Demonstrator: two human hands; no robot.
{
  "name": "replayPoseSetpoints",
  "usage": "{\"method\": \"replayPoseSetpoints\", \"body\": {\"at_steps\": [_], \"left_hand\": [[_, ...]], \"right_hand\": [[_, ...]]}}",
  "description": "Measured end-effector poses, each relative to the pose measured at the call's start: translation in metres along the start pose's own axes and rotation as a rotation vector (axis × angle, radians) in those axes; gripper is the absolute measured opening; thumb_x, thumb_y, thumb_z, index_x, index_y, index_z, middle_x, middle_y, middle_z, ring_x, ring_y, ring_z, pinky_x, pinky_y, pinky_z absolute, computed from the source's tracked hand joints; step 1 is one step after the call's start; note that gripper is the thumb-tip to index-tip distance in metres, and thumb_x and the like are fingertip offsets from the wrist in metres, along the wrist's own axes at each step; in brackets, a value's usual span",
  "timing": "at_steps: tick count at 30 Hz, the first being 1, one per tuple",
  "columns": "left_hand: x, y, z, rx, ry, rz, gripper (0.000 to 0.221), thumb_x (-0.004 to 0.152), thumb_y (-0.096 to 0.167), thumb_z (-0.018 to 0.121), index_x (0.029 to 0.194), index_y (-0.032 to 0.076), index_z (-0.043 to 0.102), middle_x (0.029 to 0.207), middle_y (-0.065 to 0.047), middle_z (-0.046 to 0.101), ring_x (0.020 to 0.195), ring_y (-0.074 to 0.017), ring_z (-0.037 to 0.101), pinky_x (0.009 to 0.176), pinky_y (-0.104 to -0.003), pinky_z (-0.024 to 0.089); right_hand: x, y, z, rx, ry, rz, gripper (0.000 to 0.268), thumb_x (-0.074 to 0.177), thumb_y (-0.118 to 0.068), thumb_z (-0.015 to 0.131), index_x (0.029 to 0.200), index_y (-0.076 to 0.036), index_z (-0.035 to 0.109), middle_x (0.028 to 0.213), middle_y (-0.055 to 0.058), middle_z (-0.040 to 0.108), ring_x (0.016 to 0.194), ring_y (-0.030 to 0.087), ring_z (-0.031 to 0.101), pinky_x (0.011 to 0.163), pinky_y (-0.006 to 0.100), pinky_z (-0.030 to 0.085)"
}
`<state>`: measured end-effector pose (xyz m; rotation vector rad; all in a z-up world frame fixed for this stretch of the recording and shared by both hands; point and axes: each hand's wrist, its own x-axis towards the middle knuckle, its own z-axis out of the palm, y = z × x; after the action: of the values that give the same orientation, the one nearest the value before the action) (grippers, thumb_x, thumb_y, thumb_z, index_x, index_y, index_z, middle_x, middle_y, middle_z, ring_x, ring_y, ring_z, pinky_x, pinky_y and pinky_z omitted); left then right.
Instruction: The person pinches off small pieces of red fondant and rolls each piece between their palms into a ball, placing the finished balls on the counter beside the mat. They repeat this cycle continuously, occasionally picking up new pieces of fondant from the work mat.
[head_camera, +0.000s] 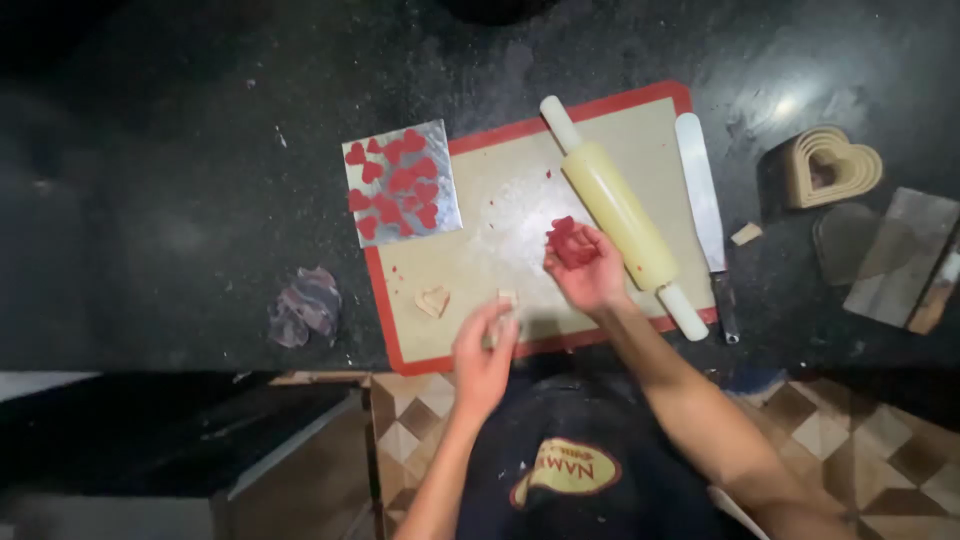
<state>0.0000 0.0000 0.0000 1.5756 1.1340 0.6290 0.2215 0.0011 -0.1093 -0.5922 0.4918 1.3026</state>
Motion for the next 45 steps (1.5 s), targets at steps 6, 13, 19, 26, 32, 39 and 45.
{"method": "replayPoseSetpoints", "body": {"at_steps": [6,13,19,26,32,39,45], "left_hand": [[0.082,0.019,0.097,-0.606,0.201,-0.114,0.048,0.108,0.03,0.051,0.145,-0.001,0.05,0.145,-0.014,0.054,0.137,-0.0217,0.049,0.115,-0.034,0.038],[0.04,0.08,0.135,-0.392,0.007,0.374,0.057,0.113,0.02,0.04,0.165,0.0,0.03,0.166,-0.017,0.035,0.155,-0.0266,0.027,0.135,-0.041,0.016],[0.066,0.103,0.12,-0.454,0.023,0.316,0.068,0.107,0.016,0.035,0.165,-0.003,0.005,0.177,-0.018,0.006,0.164,-0.0266,0.008,0.134,-0.039,0.005],[0.086,0.08,0.125,-1.033,-0.249,0.263,0.06,0.113,0.022,0.023,0.167,0.002,0.008,0.177,-0.011,0.007,0.164,-0.0219,0.007,0.133,-0.035,0.01],[0.074,0.09,0.078,-0.69,-0.41,0.192,0.06,0.113,0.031,0.022,0.167,0.007,0.009,0.175,-0.011,0.008,0.162,-0.0263,0.007,0.131,-0.04,0.01],[0.08,0.104,0.039,-0.424,-0.522,0.406,0.092,0.108,0.058,0.046,0.167,0.008,-0.004,0.179,-0.01,-0.003,0.167,-0.0268,-0.004,0.135,-0.041,-0.001],[0.085,0.06,0.026,-0.125,-0.52,0.743,0.079,0.112,0.061,0.023,0.171,0.01,0.009,0.181,-0.012,0.002,0.17,-0.0301,-0.002,0.14,-0.044,0.003]], "right_hand": [[0.003,0.047,-0.07,-0.494,-0.369,-0.361,0.023,0.113,-0.014,0.064,0.106,0.008,0.064,0.109,0.015,0.066,0.1,0.025,0.06,0.099,0.045,0.051],[-0.095,-0.015,0.058,-0.785,-0.617,-0.745,0.06,0.116,-0.042,0.033,0.161,-0.005,0.022,0.172,0.013,0.02,0.162,0.023,0.018,0.134,0.04,0.012],[-0.112,-0.008,0.051,-0.98,-0.59,-0.583,0.07,0.113,-0.045,0.028,0.164,0.001,0.017,0.174,0.016,0.017,0.162,0.026,0.013,0.13,0.04,0.01],[-0.1,-0.007,0.056,-0.798,-0.452,-0.83,0.073,0.111,-0.049,0.027,0.166,-0.002,0.013,0.174,0.013,0.02,0.162,0.028,0.018,0.131,0.04,0.013],[-0.118,0.009,0.099,-0.808,-0.521,-0.836,0.08,0.111,-0.058,0.018,0.166,0.0,0.018,0.178,0.012,0.013,0.167,0.024,0.001,0.134,0.038,-0.002],[-0.118,0.079,0.087,-0.931,-0.594,-0.834,0.097,0.101,-0.069,0.022,0.168,-0.002,0.004,0.177,0.011,0.002,0.163,0.025,-0.003,0.13,0.039,0.0],[-0.107,0.071,0.101,-1.1,-0.286,-0.855,0.088,0.109,-0.068,0.015,0.166,-0.002,0.006,0.177,0.011,0.001,0.164,0.025,0.0,0.133,0.041,0.003]]}}
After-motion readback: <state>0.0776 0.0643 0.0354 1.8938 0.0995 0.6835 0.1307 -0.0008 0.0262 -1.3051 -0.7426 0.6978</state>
